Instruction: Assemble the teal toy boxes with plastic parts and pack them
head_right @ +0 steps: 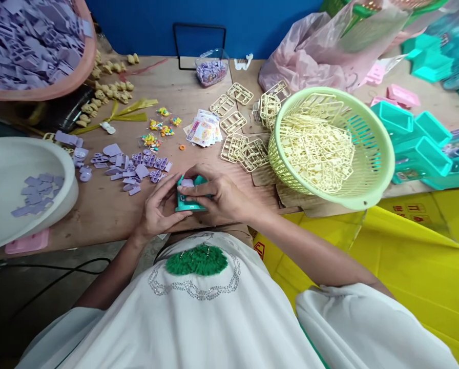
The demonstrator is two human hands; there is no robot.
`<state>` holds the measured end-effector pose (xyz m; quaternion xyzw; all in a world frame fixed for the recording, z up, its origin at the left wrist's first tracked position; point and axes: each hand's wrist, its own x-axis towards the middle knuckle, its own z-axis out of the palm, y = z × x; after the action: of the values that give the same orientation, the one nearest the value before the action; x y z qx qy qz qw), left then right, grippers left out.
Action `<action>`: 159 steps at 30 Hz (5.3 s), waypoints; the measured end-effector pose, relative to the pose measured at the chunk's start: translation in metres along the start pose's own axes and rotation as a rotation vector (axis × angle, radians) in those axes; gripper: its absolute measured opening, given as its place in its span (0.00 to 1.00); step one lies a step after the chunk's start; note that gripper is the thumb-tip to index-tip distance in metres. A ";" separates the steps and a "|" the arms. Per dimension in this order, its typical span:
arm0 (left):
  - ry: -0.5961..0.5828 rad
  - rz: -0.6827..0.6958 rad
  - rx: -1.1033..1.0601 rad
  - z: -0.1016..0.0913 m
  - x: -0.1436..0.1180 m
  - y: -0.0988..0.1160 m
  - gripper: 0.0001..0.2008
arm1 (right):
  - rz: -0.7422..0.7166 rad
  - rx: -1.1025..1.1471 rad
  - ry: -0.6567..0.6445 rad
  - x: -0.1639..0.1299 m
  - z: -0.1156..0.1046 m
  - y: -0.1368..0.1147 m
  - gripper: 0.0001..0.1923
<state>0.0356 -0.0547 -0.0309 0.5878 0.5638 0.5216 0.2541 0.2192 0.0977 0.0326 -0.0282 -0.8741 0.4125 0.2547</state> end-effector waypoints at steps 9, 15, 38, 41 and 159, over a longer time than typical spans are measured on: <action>0.025 -0.055 -0.069 0.004 -0.002 -0.007 0.42 | 0.141 0.080 0.080 0.002 0.002 0.006 0.19; 0.034 -0.034 -0.106 0.006 -0.003 -0.013 0.42 | 0.206 0.128 0.012 0.011 -0.003 0.009 0.23; 0.124 -0.333 -0.489 0.039 -0.023 0.027 0.43 | 0.733 0.335 0.312 -0.036 0.021 -0.014 0.58; 0.247 -0.434 -0.497 0.048 -0.028 0.040 0.38 | 0.771 0.361 0.362 -0.039 0.023 -0.027 0.68; 0.440 -0.547 -0.571 0.045 -0.029 0.066 0.20 | 0.014 -0.212 0.316 -0.048 0.040 -0.035 0.11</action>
<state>0.1077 -0.0837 0.0037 0.1987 0.5726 0.6825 0.4085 0.2484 0.0341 0.0170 -0.1254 -0.8616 0.3104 0.3814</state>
